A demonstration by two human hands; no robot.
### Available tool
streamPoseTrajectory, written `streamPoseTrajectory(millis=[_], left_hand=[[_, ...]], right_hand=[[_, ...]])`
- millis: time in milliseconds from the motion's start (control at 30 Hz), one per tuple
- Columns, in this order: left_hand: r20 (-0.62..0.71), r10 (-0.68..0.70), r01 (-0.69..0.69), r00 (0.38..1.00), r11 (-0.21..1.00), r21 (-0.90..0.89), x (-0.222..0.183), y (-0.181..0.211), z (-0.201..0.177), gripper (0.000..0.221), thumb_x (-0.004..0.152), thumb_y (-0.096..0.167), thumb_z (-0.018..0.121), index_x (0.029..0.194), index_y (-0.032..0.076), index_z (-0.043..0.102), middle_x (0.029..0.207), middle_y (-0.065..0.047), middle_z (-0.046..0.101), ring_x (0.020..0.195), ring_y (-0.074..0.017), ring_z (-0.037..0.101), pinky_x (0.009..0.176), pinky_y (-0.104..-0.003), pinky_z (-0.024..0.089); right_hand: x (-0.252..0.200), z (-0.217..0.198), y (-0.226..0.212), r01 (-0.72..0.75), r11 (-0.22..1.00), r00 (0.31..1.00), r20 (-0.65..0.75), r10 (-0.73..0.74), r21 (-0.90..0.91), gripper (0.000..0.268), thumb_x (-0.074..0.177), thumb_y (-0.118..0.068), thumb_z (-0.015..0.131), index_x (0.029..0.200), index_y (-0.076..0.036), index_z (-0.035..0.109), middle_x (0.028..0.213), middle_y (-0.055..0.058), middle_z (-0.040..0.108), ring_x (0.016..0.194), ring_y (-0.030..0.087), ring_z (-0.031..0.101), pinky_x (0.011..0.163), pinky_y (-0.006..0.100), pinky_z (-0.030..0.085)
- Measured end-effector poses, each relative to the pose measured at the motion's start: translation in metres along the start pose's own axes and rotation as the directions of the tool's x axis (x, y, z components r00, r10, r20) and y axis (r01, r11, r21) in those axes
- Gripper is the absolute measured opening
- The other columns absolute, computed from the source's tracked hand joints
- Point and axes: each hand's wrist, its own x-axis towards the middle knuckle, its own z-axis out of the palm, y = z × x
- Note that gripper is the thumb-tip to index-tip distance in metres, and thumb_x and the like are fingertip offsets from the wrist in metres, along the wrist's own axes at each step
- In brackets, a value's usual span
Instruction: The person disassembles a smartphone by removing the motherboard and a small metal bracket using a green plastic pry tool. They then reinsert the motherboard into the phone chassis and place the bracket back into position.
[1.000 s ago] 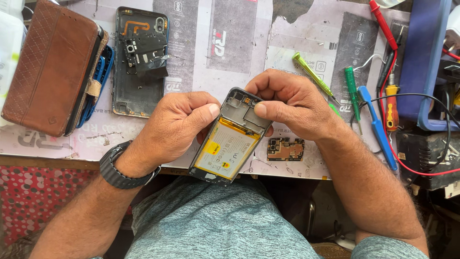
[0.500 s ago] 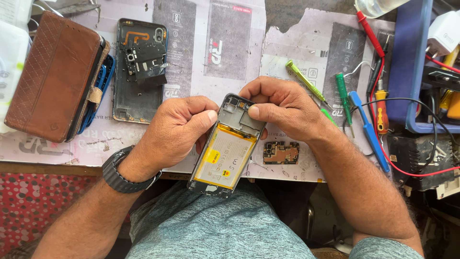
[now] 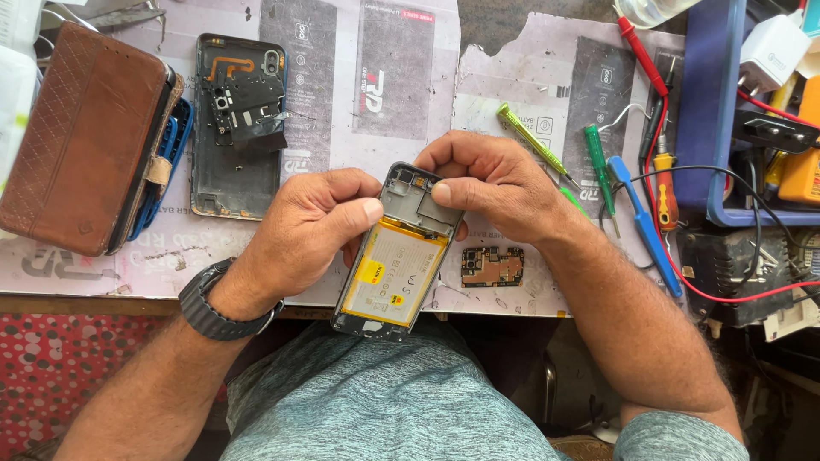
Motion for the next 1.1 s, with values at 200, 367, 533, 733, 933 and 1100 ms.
streamPoseTrajectory(millis=[200,367,533,733,933,1100], left_hand=[[-0.033,-0.018,0.016,0.999,0.998,-0.067,0.0001,-0.0019,0.0008,0.032,0.103,0.02,0.049,0.109,-0.003,0.071,0.079,-0.004,0.072,0.06,-0.0074,0.064,0.052,-0.023,0.053],[-0.065,-0.046,0.048,0.997,0.999,0.016,0.0004,-0.0001,0.0031,0.028,0.101,0.016,0.053,0.106,-0.004,0.071,0.076,-0.005,0.071,0.058,-0.0077,0.063,0.05,-0.024,0.053],[-0.068,-0.054,0.057,0.996,0.998,0.041,0.0027,-0.0006,0.0041,0.027,0.1,0.015,0.052,0.105,-0.003,0.071,0.075,-0.005,0.071,0.057,-0.0077,0.064,0.049,-0.024,0.053],[-0.054,-0.051,0.053,0.997,0.998,0.037,0.0033,-0.0008,0.0027,0.026,0.1,0.015,0.052,0.104,-0.002,0.071,0.076,-0.005,0.071,0.058,-0.0075,0.064,0.049,-0.024,0.054],[-0.051,-0.055,0.057,0.997,0.997,0.048,0.0046,-0.0007,0.0026,0.026,0.1,0.015,0.052,0.103,-0.002,0.072,0.075,-0.004,0.071,0.058,-0.0073,0.064,0.049,-0.023,0.053],[-0.03,-0.04,0.042,0.999,0.996,0.075,0.0041,0.0015,0.0046,0.02,0.099,0.013,0.061,0.1,-0.004,0.072,0.075,-0.003,0.067,0.059,-0.0066,0.059,0.051,-0.023,0.05]], right_hand=[[0.0021,0.0025,-0.0019,-0.019,1.0,1.0,-0.012,0.019,0.002,0.037,0.099,-0.018,0.067,0.126,0.008,0.06,0.092,0.009,0.073,0.072,0.006,0.067,0.055,0.021,0.055],[0.0016,0.0024,-0.0034,-0.012,1.0,1.0,-0.003,0.012,-0.012,0.038,0.099,-0.019,0.068,0.125,0.008,0.061,0.089,0.009,0.073,0.07,0.006,0.067,0.054,0.02,0.055],[0.0014,0.0013,-0.0011,-0.002,1.0,1.0,-0.015,0.002,-0.026,0.04,0.098,-0.02,0.069,0.125,0.008,0.06,0.087,0.009,0.073,0.068,0.006,0.067,0.051,0.021,0.055],[0.0015,0.0004,0.0002,0.008,0.999,1.0,-0.021,-0.009,-0.04,0.041,0.098,-0.019,0.069,0.126,0.009,0.06,0.085,0.009,0.073,0.066,0.006,0.067,0.05,0.021,0.055],[0.0008,0.0005,-0.0003,-0.004,0.999,0.999,-0.032,0.003,-0.053,0.04,0.097,-0.018,0.069,0.125,0.009,0.061,0.081,0.007,0.07,0.064,0.006,0.065,0.05,0.021,0.055],[0.0011,0.0017,-0.0055,-0.004,0.999,1.0,-0.025,0.003,-0.038,0.037,0.099,-0.017,0.068,0.125,0.009,0.061,0.079,0.006,0.069,0.061,0.006,0.063,0.049,0.022,0.053]])
